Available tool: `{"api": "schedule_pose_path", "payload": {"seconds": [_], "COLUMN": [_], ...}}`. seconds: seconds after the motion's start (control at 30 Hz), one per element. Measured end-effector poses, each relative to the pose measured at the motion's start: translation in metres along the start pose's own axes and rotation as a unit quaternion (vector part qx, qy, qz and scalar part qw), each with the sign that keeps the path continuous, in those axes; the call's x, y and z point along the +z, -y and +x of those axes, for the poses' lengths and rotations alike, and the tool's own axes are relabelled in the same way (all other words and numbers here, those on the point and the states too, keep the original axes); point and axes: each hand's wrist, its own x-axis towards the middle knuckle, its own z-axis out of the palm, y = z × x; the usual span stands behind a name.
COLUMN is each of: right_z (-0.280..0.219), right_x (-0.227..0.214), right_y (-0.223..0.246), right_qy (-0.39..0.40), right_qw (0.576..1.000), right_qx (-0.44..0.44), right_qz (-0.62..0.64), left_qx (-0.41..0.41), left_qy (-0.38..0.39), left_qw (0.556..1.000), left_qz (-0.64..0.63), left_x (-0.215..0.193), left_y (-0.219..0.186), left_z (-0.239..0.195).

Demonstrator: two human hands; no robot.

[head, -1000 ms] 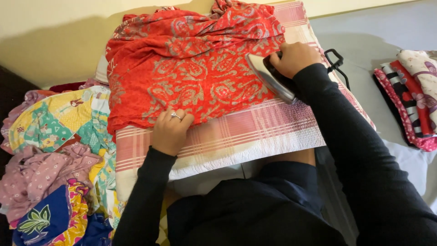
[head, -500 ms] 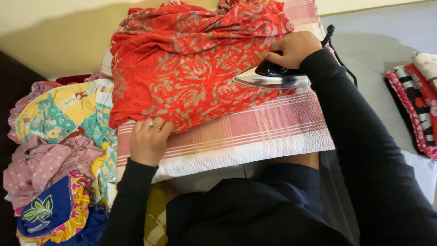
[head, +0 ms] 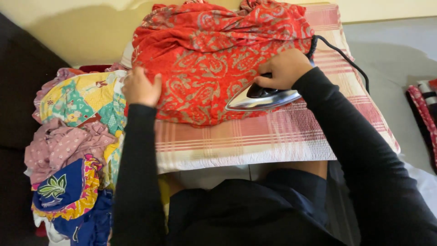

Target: A person is using an iron to smooth out wrinkles on a red patterned garment placed on a padded surface.

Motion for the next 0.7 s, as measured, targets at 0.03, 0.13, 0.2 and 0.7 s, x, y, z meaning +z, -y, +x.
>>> {"api": "schedule_pose_path", "payload": {"seconds": [0.03,0.13,0.2,0.7], "right_z": [-0.001,0.002,0.007,0.075], "right_x": [-0.003,-0.001,0.002,0.015], "right_y": [0.001,-0.009,-0.027,-0.021], "right_qy": [0.017,0.004,0.03,0.025], "right_qw": [1.0,0.997,0.993,0.984], "right_qx": [0.017,0.073,0.114,0.179], "right_qz": [0.015,-0.014,-0.007,-0.009], "left_qx": [-0.082,-0.211,-0.252,-0.28], "left_qy": [0.029,0.132,0.13,-0.018], "left_qw": [0.996,0.968,0.958,0.958], "left_qz": [0.037,0.038,0.041,-0.054], "left_x": [0.022,0.018,0.028,0.034], "left_y": [0.002,-0.019,-0.009,0.02], "left_z": [0.013,0.027,0.033,0.045]}}
